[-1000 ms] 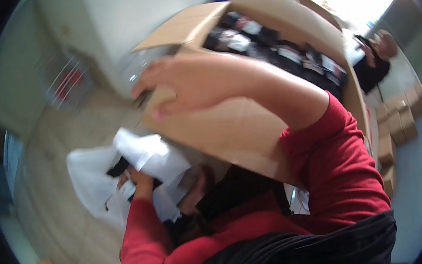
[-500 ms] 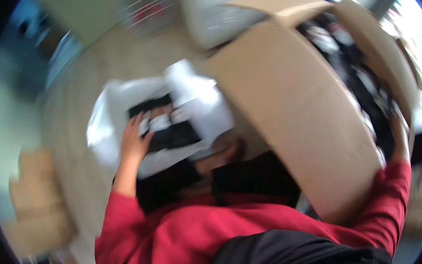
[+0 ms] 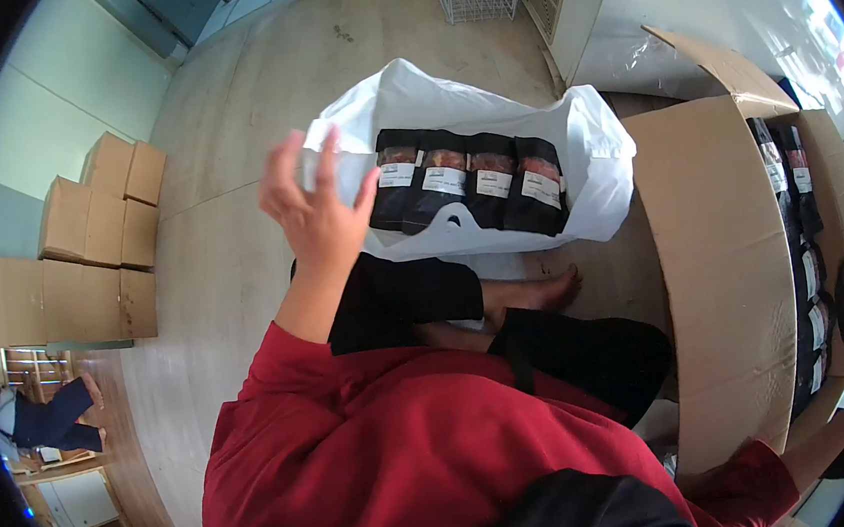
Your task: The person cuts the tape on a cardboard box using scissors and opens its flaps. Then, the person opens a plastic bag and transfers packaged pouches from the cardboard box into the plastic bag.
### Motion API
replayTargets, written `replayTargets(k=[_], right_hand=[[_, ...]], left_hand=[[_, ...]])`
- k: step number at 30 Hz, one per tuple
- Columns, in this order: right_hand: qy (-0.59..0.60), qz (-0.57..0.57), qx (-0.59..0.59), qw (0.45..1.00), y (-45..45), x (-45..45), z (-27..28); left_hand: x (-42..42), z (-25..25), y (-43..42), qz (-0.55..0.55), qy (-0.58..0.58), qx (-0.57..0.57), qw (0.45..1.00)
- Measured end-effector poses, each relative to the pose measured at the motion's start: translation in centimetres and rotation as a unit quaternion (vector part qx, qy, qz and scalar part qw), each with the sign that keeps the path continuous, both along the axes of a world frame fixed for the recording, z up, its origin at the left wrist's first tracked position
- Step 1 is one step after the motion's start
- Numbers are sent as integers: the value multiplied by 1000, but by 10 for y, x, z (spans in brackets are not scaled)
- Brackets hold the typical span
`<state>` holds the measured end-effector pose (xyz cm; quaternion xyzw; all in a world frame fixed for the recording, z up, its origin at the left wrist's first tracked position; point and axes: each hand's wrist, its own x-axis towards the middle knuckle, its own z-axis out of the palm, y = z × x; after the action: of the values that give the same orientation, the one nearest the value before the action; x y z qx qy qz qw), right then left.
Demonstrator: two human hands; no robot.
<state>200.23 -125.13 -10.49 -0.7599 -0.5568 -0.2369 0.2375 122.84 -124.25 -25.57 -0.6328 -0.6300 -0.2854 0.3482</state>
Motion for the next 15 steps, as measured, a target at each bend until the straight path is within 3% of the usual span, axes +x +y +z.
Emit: replayTargets(k=[1,2,3,5,6,7,8,9,10,12,13,14,15], right_hand=[[-6,44,16,999,5,-53,13],[-13,80,31,996,12,-106,21],[22,119,27,992,26,-158,26],[183,218,5,959,79,-194,3],[237,268,-2,934,104,-226,-9],[238,328,-1,914,112,-307,-21],[314,385,-55,866,101,-398,-21],[361,435,-124,816,97,-461,-21],[272,471,-207,813,108,-489,-30],[71,490,-326,806,110,-555,-32],[50,538,-331,774,118,-571,-45],[29,584,-333,740,127,-585,-61],[-34,566,-348,747,129,-601,-69]], left_hand=[[-5,4,2,96,-15,46,994],[-16,1,4,96,-21,50,994],[-31,-4,7,75,-176,-6,982],[-52,-19,11,-32,-456,-90,885],[-56,-25,12,-34,-461,-86,882],[-57,-31,12,-65,-460,-111,879],[-56,-34,14,-97,-457,-132,874],[-53,-27,13,-94,-378,-149,909],[-62,-30,17,-94,-384,-145,907],[-85,-41,28,-54,-429,-298,851],[-93,-50,30,-62,-407,-218,885],[-98,-52,31,-62,-412,-210,885],[-101,-52,29,-159,-562,-148,798]])
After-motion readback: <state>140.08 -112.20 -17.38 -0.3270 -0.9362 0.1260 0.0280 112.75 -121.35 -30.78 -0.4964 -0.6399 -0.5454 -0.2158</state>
